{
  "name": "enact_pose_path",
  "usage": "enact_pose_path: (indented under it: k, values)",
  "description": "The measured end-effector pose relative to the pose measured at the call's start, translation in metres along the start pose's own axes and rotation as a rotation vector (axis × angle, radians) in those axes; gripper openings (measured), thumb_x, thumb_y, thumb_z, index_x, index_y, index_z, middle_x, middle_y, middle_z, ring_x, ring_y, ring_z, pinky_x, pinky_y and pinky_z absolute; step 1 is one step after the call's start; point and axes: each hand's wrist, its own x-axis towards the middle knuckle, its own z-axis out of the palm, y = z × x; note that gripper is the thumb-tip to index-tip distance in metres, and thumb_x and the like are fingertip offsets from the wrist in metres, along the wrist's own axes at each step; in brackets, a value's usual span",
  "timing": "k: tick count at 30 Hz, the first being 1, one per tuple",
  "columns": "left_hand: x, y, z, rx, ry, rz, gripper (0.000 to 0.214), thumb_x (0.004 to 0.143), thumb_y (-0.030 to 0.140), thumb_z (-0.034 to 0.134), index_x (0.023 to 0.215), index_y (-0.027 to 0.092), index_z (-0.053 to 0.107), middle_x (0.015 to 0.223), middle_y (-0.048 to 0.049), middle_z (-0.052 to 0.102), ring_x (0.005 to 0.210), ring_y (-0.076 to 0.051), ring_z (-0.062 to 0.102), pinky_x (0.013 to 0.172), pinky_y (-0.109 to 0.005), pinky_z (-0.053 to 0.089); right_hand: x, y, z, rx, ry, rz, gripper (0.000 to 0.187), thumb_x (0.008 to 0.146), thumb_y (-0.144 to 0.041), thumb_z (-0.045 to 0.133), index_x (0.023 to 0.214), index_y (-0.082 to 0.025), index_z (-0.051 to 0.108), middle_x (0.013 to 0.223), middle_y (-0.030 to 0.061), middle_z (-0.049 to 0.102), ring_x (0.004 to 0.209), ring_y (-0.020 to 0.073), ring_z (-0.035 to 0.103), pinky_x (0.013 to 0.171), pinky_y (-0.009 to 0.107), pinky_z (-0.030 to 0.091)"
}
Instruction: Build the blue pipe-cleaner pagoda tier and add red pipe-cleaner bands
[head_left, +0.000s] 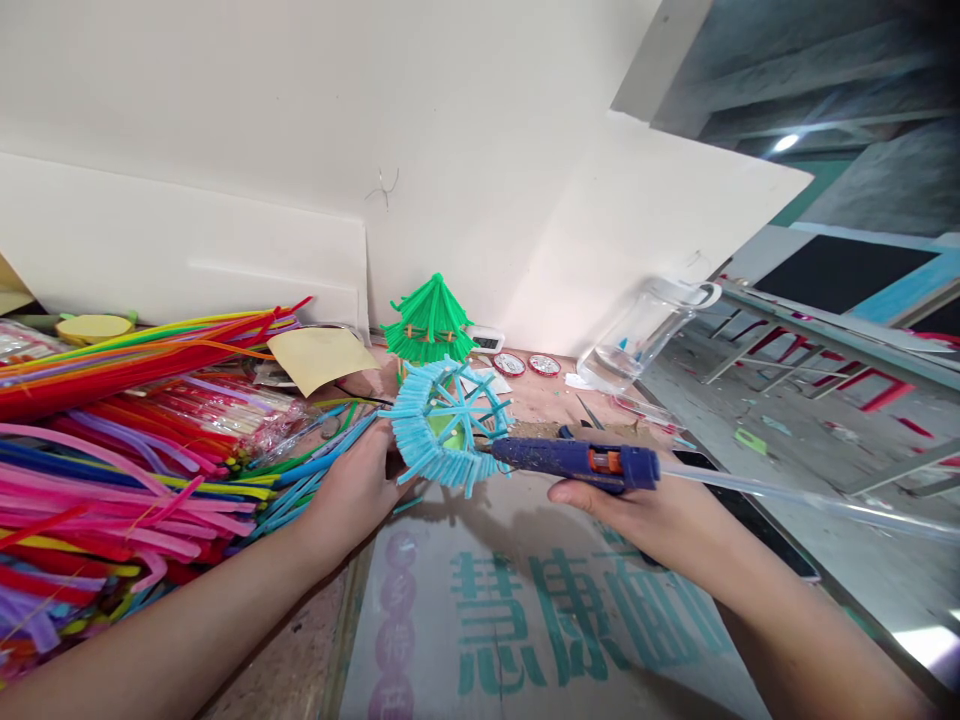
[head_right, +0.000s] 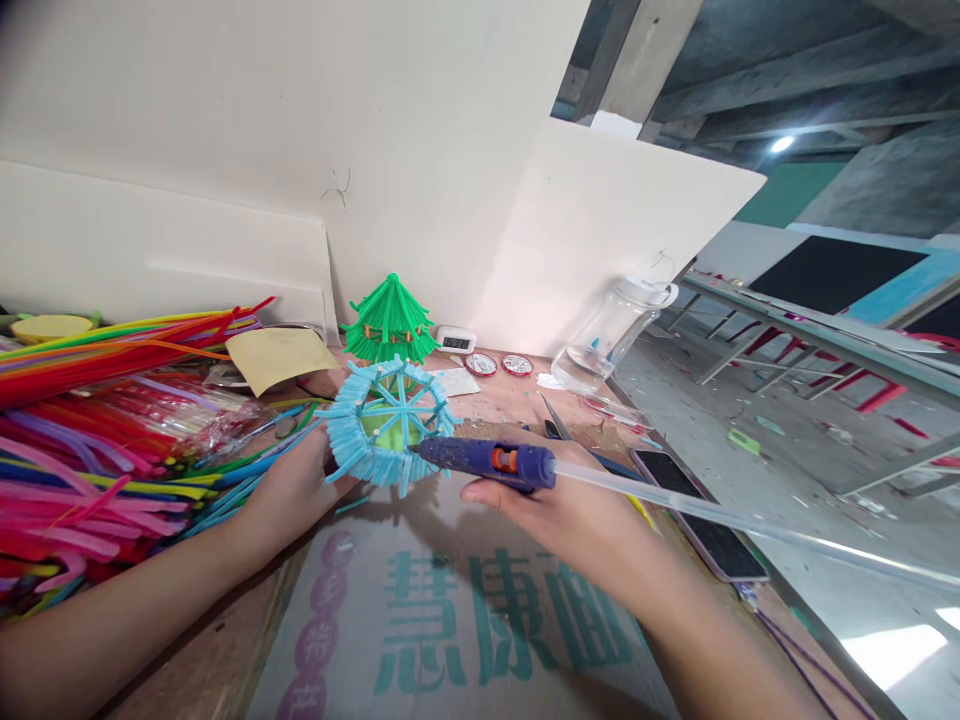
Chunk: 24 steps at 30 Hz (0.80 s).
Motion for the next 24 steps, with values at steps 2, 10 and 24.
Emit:
enact_pose_path:
  k: [2,10,24]
  values:
    - [0.0003,-0.0003,-0.0001,0.001,-0.008,0.005,0.031,0.085,0.040,0.065,0.110,0.022,0.060,0.118,-0.0114,0.072,0.112,-0.033,0.068,0.092,-0.047,0.056,-0.0005,-0.0007,0.0001,0.001,0.003,0.006,0.032,0.092,-0.057,0.065,0.088,-0.025,0.069,0.086,0.0012,0.074,0.077,0.0220,0.067,0.059,0.027,0.047]
    - [0.0003,0.0022,-0.0018,0.022,0.027,0.037,0.029,0.084,0.035,0.067,0.110,0.022,0.061,0.115,-0.0105,0.071,0.109,-0.032,0.068,0.092,-0.045,0.056,0.0013,-0.0033,0.0000,0.057,-0.017,0.027,0.036,0.091,-0.060,0.064,0.087,-0.025,0.069,0.083,0.0019,0.074,0.070,0.0214,0.066,0.056,0.029,0.047]
    - [-0.0008,0.0028,-0.0029,0.022,0.020,0.042,0.033,0.087,0.041,0.062,0.113,0.020,0.062,0.118,-0.0110,0.070,0.112,-0.032,0.067,0.092,-0.045,0.055,-0.0007,-0.0016,-0.0043,-0.124,0.045,-0.101,0.030,0.091,-0.053,0.069,0.097,-0.024,0.073,0.091,0.0033,0.078,0.079,0.0226,0.073,0.071,0.031,0.056]
